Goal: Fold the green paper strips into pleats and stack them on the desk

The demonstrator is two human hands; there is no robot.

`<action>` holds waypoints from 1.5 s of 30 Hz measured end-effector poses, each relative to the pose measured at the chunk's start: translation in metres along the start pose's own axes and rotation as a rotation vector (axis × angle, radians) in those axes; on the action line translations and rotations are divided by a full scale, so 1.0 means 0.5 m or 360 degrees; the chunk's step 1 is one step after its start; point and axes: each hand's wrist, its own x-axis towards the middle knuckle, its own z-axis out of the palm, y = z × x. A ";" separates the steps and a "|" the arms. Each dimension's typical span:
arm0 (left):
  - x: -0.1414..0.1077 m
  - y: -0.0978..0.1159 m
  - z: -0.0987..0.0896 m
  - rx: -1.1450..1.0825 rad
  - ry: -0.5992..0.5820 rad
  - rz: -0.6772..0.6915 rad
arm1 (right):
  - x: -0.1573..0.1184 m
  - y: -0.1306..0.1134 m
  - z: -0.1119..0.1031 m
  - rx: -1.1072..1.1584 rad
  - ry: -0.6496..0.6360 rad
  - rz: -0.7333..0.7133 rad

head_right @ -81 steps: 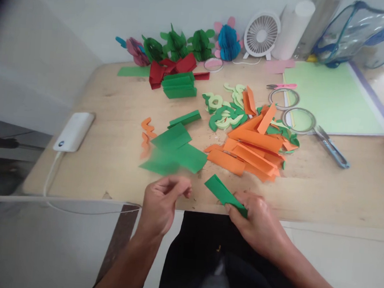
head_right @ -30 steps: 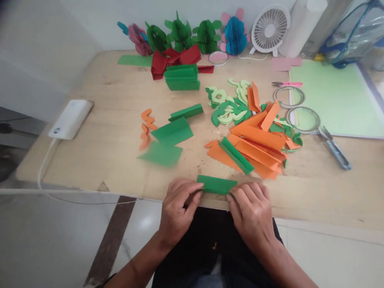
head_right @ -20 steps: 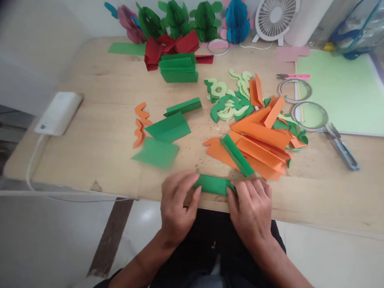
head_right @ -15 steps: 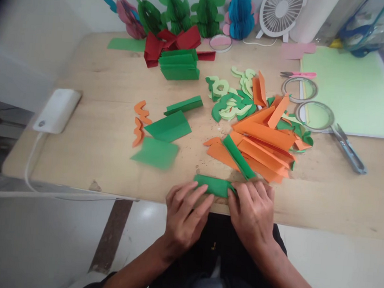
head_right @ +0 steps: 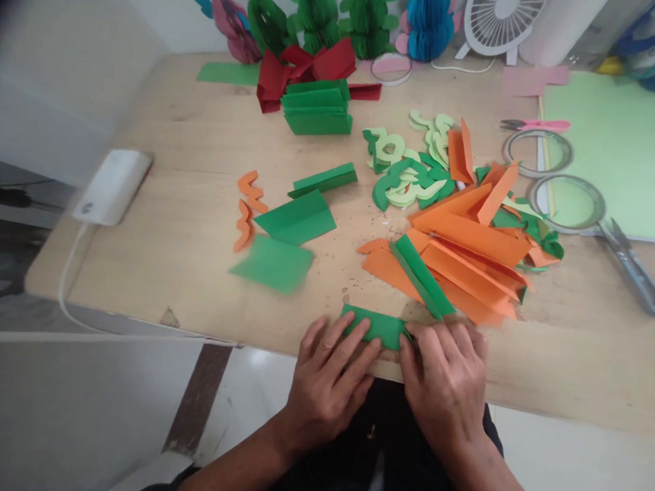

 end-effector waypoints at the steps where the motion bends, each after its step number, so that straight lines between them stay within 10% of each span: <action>1: 0.000 0.000 0.000 0.0000 -0.0008 -0.0005 | 0.000 0.000 0.000 -0.0001 -0.0005 0.0004; 45: 0.003 0.006 0.001 0.0187 -0.0188 -0.0021 | -0.013 0.003 -0.004 -0.0054 -0.0047 0.0101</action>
